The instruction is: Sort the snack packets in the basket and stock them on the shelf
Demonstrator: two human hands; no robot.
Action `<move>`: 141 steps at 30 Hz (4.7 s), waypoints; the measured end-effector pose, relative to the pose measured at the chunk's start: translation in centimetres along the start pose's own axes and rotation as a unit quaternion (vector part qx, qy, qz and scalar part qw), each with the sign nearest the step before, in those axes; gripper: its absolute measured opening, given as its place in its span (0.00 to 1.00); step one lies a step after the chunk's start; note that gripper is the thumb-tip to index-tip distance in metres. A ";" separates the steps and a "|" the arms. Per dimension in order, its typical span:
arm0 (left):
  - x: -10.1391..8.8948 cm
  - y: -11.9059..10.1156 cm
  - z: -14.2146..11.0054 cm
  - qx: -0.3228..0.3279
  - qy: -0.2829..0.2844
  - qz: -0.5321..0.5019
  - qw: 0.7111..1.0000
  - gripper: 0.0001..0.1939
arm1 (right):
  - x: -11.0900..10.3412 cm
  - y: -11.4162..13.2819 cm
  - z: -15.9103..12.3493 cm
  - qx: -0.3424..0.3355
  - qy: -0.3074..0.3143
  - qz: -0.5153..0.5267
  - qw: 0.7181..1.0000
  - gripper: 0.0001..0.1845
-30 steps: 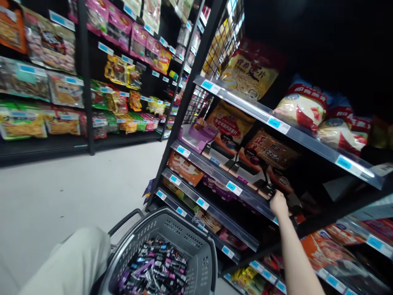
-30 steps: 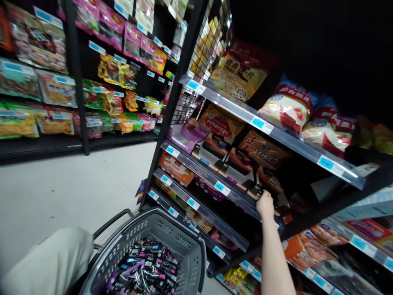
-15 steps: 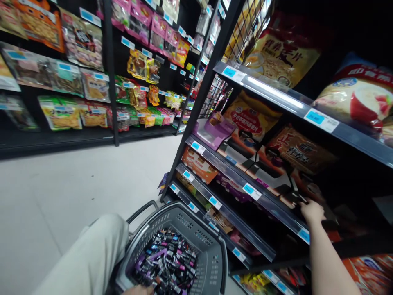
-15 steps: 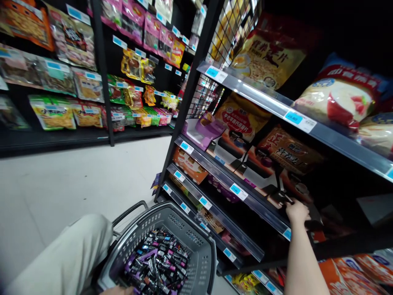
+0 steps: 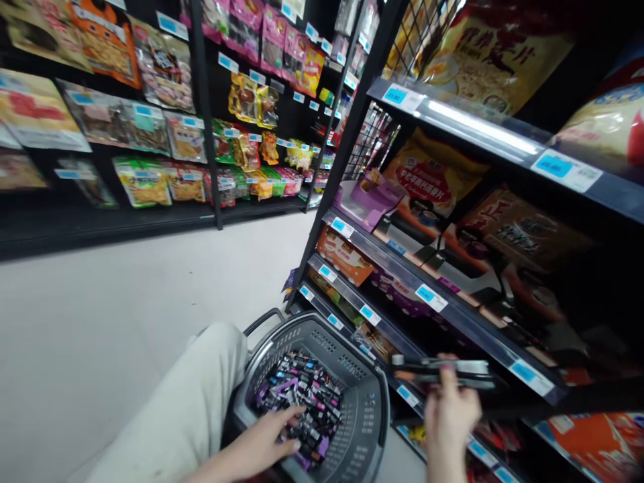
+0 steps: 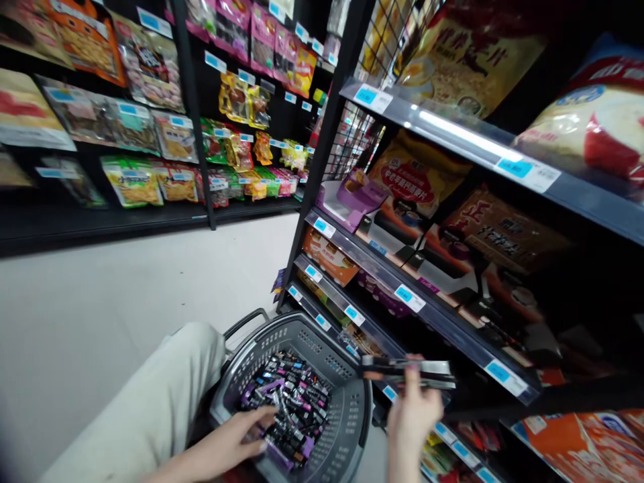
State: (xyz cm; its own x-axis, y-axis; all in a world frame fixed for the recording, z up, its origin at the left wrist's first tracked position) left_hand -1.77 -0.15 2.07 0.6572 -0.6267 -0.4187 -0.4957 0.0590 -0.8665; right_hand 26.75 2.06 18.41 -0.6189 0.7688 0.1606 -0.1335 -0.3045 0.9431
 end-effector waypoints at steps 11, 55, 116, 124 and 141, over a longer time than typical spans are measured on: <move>-1.0 -0.5 -0.9 0.021 -0.008 -0.415 0.909 0.38 | 1.4 -11.7 -18.5 0.426 0.135 0.169 0.878 0.16; -1.4 -0.1 -1.4 -0.036 0.037 -0.394 0.918 0.31 | -2.1 -10.0 -14.2 0.282 0.347 -0.070 0.892 0.19; 1.5 -0.7 -1.7 0.044 0.130 -0.134 0.982 0.14 | 1.8 -10.7 -18.2 0.198 0.381 -0.083 0.899 0.13; 0.4 0.0 -0.8 -0.033 -0.034 -0.318 0.947 0.16 | 2.6 -11.6 -20.3 0.344 0.361 0.053 0.865 0.26; -2.0 2.0 -0.6 -0.007 -0.227 -0.510 0.830 0.12 | 4.5 -11.3 -22.1 0.298 0.498 0.043 0.813 0.16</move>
State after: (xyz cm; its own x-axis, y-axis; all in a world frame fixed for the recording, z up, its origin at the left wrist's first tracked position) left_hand -4.42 0.75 1.31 0.8830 0.0121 0.4692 0.4459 -0.3340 -0.8304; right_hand 8.36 -3.53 2.07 -0.9657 -0.1687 0.1974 0.1581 0.2209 0.9624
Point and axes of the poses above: each hand's wrist, its own z-axis towards the middle knuckle, its own x-axis out of the palm, y = z × x, the point moved 4 cm from there along z, towards the middle knuckle, and after that the axes turned 9 degrees about z, right-handed, at the moved point
